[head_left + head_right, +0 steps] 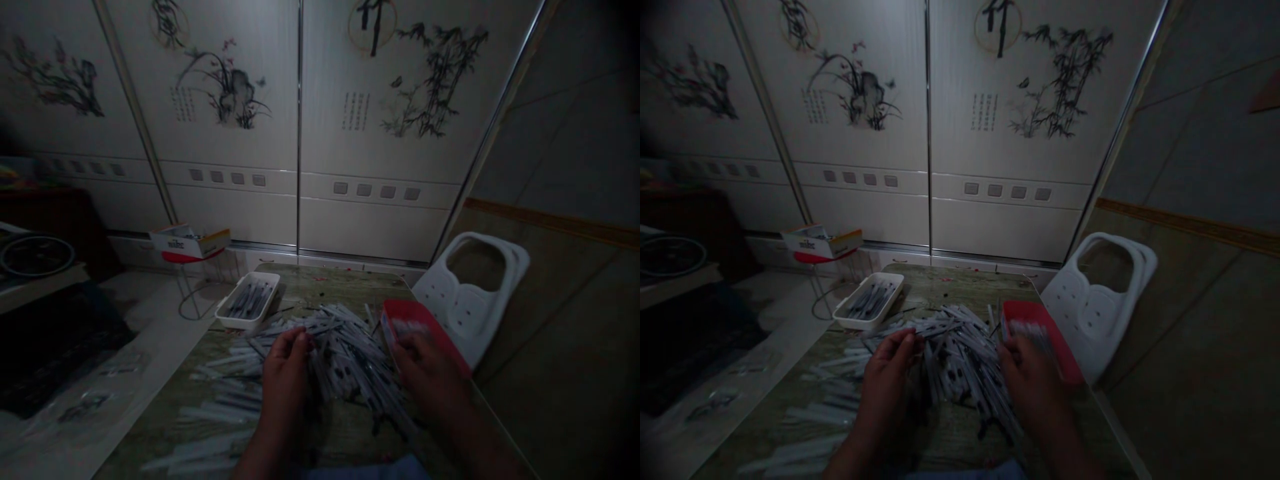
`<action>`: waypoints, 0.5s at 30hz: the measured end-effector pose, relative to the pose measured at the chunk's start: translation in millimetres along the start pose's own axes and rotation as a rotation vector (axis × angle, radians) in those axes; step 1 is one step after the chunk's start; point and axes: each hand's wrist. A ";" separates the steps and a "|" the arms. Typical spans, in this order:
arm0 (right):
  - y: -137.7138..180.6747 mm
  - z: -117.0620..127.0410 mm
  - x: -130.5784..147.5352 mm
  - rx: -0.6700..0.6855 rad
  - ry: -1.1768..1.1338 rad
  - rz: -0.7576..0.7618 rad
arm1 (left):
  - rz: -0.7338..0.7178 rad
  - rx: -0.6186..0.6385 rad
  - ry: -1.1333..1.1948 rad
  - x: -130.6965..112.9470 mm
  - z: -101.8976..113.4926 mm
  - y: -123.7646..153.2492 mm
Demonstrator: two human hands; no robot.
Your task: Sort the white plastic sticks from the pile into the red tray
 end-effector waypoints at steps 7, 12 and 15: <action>22.7 -60.1 22.5 0.325 0.158 0.076 | -0.013 -0.102 0.177 -23.6 6.8 0.4; 32.2 -81.6 48.4 0.424 0.410 0.084 | -0.034 -0.161 0.218 -26.5 22.3 -11.4; 34.7 -90.7 56.2 0.452 0.492 0.073 | 0.012 -0.192 0.275 -22.6 30.6 -19.8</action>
Point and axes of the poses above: each hand's wrist, its own y-axis away from the middle knuckle, its own z-axis out of the back of the hand, x = y × z, and after that the axes turned 2 degrees about z, right-handed
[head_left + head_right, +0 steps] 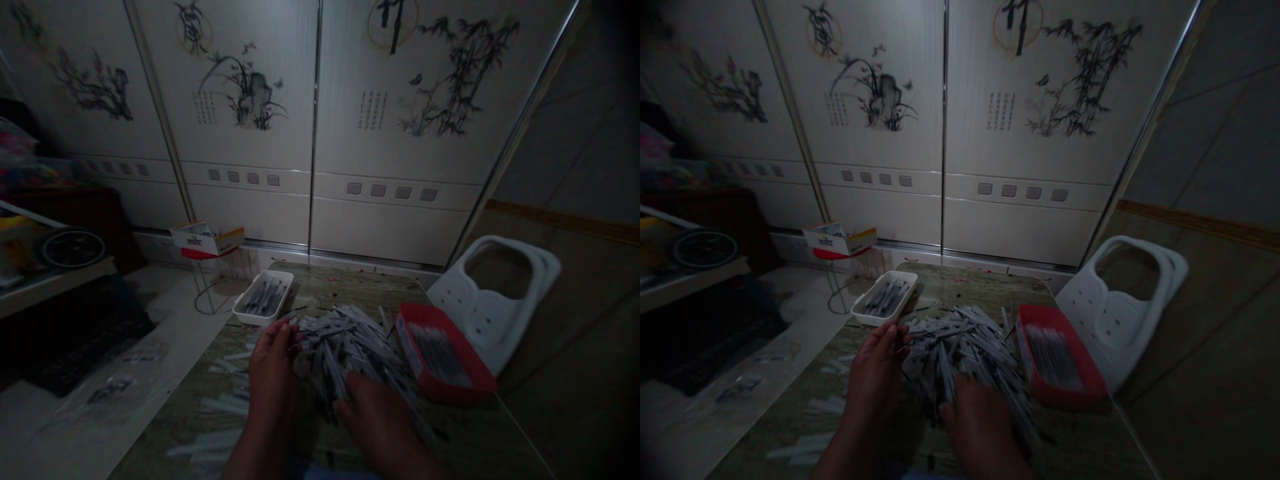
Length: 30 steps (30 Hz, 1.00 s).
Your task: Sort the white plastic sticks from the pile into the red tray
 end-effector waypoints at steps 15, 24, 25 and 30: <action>18.0 2.2 -31.9 -0.076 -0.192 -0.029 | 0.147 0.091 -0.109 9.7 -0.6 3.9; 8.1 6.0 -22.8 -0.189 -0.378 0.041 | 0.323 0.436 -0.232 28.8 -5.8 15.5; 4.3 6.5 -20.2 -0.180 -0.367 0.058 | 0.343 0.469 -0.218 30.1 -5.7 15.6; -21.5 13.9 -24.4 -0.139 -0.263 0.109 | 0.310 0.306 -0.045 28.7 -4.0 8.0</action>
Point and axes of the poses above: each hand's wrist, its own y-axis away from the middle knuckle, its own z-axis out of the back of the hand, x = y × z, and after that the axes turned 2 degrees about z, right-handed
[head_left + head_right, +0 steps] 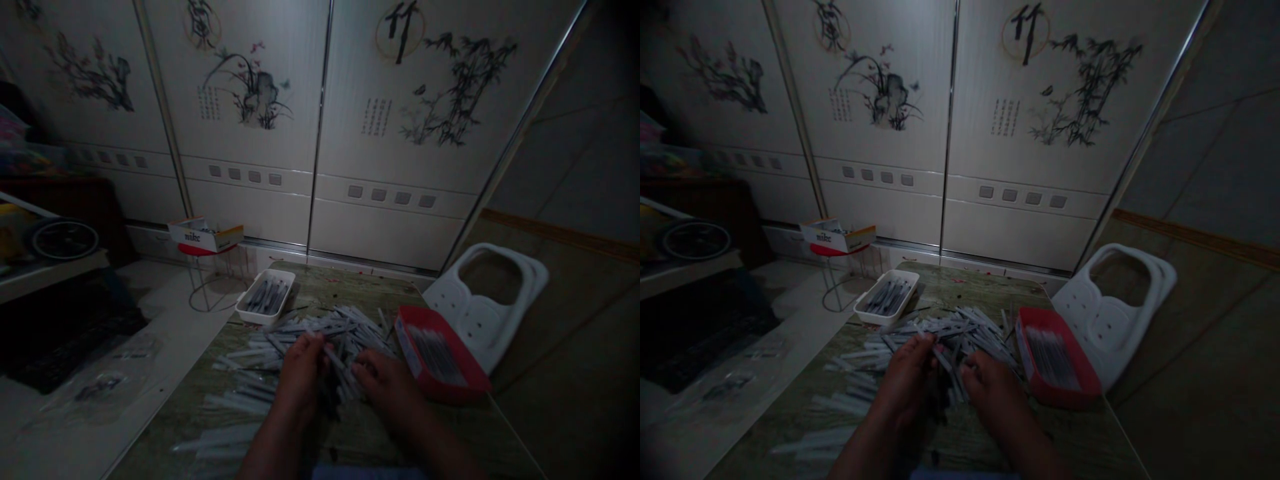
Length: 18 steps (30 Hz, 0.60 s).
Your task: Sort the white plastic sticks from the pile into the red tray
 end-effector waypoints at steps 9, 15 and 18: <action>-72.0 10.1 -11.9 -0.068 0.408 -0.106 | -0.127 -0.254 0.114 -11.5 9.2 -7.7; -92.2 9.2 -13.8 -0.004 0.485 -0.104 | -0.149 -0.304 0.165 -11.5 12.9 -12.6; -95.4 9.6 -15.0 0.018 0.483 -0.082 | -0.116 -0.306 0.198 -13.4 12.1 -11.5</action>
Point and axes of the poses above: each hand's wrist, its own y-axis away from the middle knuckle, its own z-axis out of the back of the hand, x = y × z, and after that the axes turned 2 degrees about z, right-handed
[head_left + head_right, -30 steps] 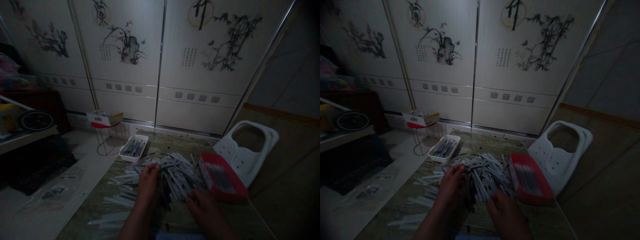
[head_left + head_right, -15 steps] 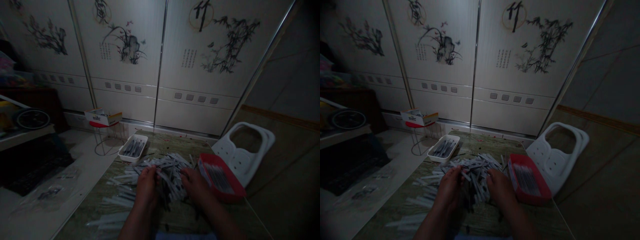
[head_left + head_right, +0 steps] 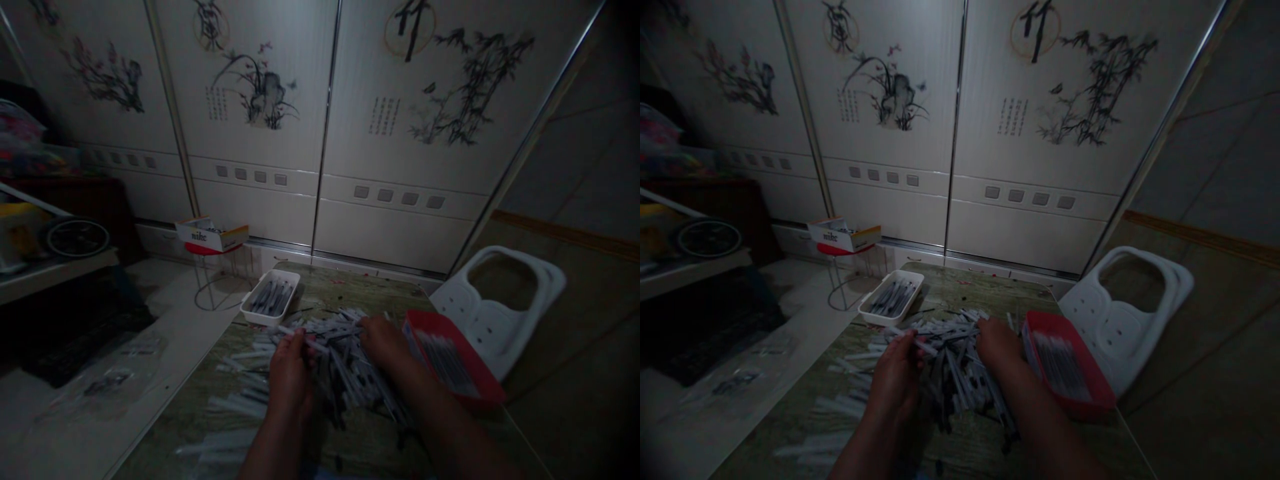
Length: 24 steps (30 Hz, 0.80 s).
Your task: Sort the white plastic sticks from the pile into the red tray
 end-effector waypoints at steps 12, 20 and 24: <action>38.3 22.6 -14.6 0.049 -0.157 0.084 | 0.008 -0.005 0.043 -3.9 -2.2 5.0; 92.0 34.7 -24.7 -0.002 -0.435 0.151 | -0.003 -0.046 0.067 -3.1 -1.7 5.2; 102.2 37.5 -23.7 0.014 -0.458 0.190 | 0.002 -0.055 0.082 -2.6 -3.0 5.5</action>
Point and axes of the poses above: each hand's wrist, its own y-axis away from the middle knuckle, its own z-axis out of the back of the hand, x = y × z, and after that the axes turned 2 degrees about z, right-handed
